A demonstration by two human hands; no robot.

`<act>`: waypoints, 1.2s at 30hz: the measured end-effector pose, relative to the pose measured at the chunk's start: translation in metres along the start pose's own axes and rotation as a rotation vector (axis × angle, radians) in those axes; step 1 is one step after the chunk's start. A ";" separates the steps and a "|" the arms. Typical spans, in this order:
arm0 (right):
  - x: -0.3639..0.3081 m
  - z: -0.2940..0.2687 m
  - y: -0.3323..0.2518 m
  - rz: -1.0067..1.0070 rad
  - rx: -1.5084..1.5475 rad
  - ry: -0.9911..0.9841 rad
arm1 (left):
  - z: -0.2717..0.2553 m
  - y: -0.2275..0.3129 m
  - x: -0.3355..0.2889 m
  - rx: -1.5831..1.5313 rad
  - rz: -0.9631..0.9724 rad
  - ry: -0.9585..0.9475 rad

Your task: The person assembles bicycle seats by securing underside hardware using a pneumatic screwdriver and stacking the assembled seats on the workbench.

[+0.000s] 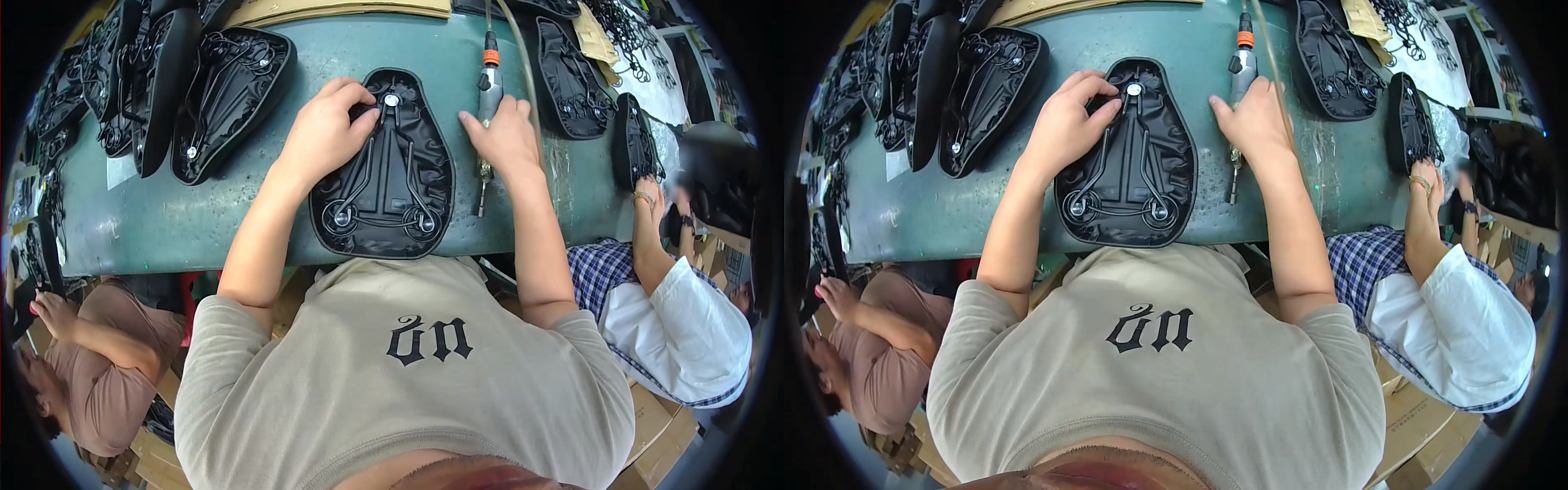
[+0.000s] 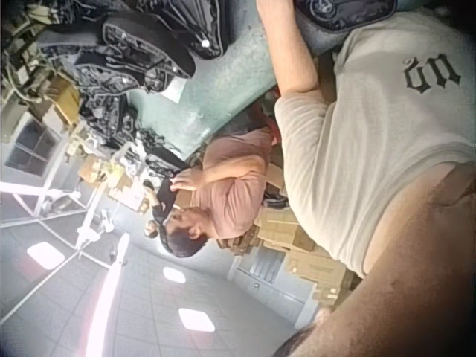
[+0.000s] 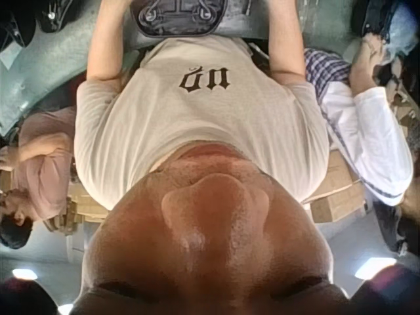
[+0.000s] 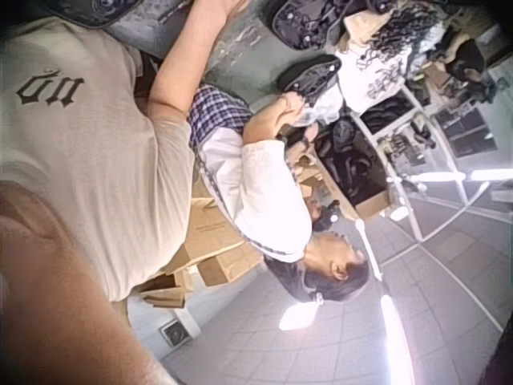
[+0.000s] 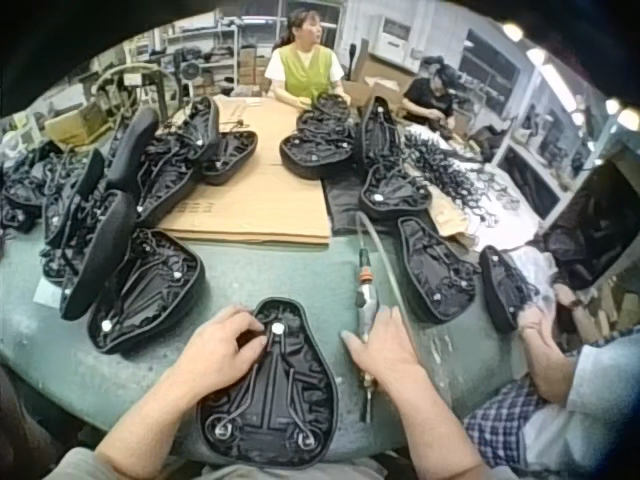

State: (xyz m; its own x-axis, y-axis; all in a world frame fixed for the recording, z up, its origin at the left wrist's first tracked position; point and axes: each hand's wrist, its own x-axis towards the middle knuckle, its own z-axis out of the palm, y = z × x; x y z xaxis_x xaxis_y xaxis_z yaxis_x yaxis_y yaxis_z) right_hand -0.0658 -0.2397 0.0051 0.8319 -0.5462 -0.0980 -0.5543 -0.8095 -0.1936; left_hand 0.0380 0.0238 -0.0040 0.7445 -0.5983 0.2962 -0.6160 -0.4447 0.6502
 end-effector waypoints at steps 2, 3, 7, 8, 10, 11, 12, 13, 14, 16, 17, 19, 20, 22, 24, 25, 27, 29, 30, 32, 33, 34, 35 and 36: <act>0.013 -0.001 -0.005 0.034 -0.023 0.023 | -0.002 0.005 -0.004 -0.052 -0.002 0.014; 0.021 -0.005 -0.004 0.046 -0.036 -0.043 | -0.003 0.005 -0.005 -0.063 -0.006 -0.016; 0.050 -0.004 0.029 -0.012 0.369 -0.169 | -0.017 0.002 -0.017 -0.080 0.015 -0.156; 0.047 -0.021 0.021 0.026 0.701 -0.350 | -0.018 0.001 -0.019 -0.079 -0.001 -0.144; 0.030 -0.047 0.008 -0.030 1.110 -0.305 | -0.017 0.002 -0.021 -0.141 -0.075 -0.186; 0.023 -0.061 -0.001 -0.185 1.267 -0.243 | -0.017 0.003 -0.023 -0.143 -0.090 -0.177; 0.014 -0.076 -0.019 -0.353 1.445 -0.123 | -0.016 0.004 -0.023 -0.122 -0.120 -0.170; 0.009 -0.100 -0.024 -0.567 1.545 -0.096 | -0.013 0.006 -0.018 -0.121 -0.119 -0.182; 0.007 -0.111 -0.043 -0.694 1.662 -0.022 | -0.010 0.006 -0.022 -0.120 -0.130 -0.180; 0.001 -0.119 -0.074 -0.777 1.901 -0.120 | -0.002 0.006 -0.027 -0.053 -0.119 -0.087; -0.010 -0.112 -0.105 -0.796 1.841 -0.024 | -0.003 0.004 -0.036 -0.043 -0.166 -0.070; -0.020 -0.106 -0.123 -0.800 1.715 0.096 | -0.001 0.006 -0.038 -0.050 -0.175 -0.061; -0.019 -0.101 -0.124 -0.802 1.708 0.091 | 0.000 0.007 -0.038 -0.049 -0.186 -0.053; -0.011 -0.088 -0.127 -0.778 1.712 0.009 | 0.001 0.008 -0.038 -0.054 -0.182 -0.047; 0.024 -0.067 -0.109 -0.993 1.635 -0.015 | 0.002 0.008 -0.036 -0.057 -0.180 -0.038; 0.026 -0.064 -0.113 -0.963 1.588 -0.033 | 0.002 0.008 -0.036 -0.070 -0.183 -0.050; 0.023 -0.059 -0.121 -0.926 1.627 -0.056 | 0.002 0.006 -0.037 -0.079 -0.170 -0.041; 0.026 -0.054 -0.123 -0.933 1.598 -0.083 | 0.003 0.004 -0.038 -0.082 -0.177 -0.034; 0.028 -0.053 -0.124 -0.938 1.574 -0.097 | 0.003 0.004 -0.038 -0.081 -0.175 -0.032; 0.030 -0.051 -0.126 -0.963 1.560 -0.096 | 0.002 0.005 -0.038 -0.079 -0.181 -0.026; 0.031 -0.051 -0.128 -0.992 1.549 -0.088 | 0.002 0.006 -0.038 -0.072 -0.182 -0.021; 0.033 -0.050 -0.128 -0.988 1.549 -0.093 | 0.001 0.006 -0.038 -0.075 -0.187 -0.023; 0.036 -0.049 -0.128 -1.004 1.573 -0.146 | 0.001 0.007 -0.037 -0.095 -0.188 -0.029; 0.039 -0.049 -0.128 -1.020 1.597 -0.199 | 0.000 0.007 -0.037 -0.115 -0.190 -0.035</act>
State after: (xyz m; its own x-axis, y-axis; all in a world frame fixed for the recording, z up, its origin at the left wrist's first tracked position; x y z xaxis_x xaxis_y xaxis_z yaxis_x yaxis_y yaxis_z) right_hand 0.0366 -0.1679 0.0738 0.8345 0.0659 0.5470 0.5211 0.2281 -0.8225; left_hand 0.0063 0.0428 -0.0109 0.8335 -0.5352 0.1376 -0.4312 -0.4740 0.7677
